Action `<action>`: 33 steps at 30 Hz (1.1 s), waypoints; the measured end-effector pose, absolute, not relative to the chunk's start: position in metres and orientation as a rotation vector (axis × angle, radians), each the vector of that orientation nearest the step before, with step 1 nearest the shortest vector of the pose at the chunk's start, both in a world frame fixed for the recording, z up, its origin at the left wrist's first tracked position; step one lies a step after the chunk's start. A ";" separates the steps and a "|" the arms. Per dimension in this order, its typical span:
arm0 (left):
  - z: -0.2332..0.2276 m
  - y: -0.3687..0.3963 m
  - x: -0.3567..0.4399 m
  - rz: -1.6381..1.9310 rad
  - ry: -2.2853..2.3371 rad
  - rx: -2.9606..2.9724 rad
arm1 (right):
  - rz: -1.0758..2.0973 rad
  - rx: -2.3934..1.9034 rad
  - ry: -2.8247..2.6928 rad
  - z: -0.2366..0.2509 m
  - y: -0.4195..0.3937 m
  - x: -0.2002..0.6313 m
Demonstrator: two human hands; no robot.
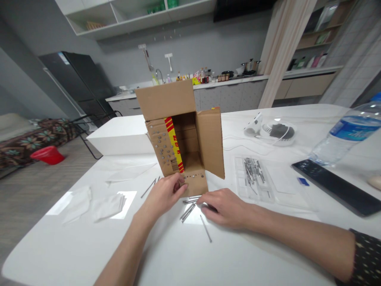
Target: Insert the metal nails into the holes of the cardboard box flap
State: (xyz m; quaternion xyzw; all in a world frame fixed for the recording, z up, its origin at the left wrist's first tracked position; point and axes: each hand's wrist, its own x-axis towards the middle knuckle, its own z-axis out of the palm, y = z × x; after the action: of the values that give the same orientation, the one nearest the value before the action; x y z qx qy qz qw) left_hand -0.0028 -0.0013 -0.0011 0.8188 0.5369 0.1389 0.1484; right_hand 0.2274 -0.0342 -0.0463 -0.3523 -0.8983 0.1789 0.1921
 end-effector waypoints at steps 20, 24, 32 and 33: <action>-0.001 -0.002 -0.004 0.431 1.522 2.330 | 0.491 -0.993 -2.521 -0.048 -0.035 0.228; -0.002 -0.002 -0.004 0.435 1.519 2.329 | 0.494 -0.987 -2.519 -0.048 -0.034 0.228; 0.001 -0.003 -0.003 0.446 1.519 2.317 | 0.482 -0.970 -2.519 -0.048 -0.034 0.229; 0.001 -0.003 -0.002 0.445 1.521 2.314 | 0.481 -0.971 -2.518 -0.048 -0.035 0.229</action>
State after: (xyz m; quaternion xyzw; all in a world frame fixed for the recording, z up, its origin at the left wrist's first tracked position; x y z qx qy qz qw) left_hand -0.0025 -0.0033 0.0012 0.8133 0.5348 0.1565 0.1677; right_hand 0.2289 -0.0347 -0.0483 -0.3471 -0.9002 0.1720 0.1990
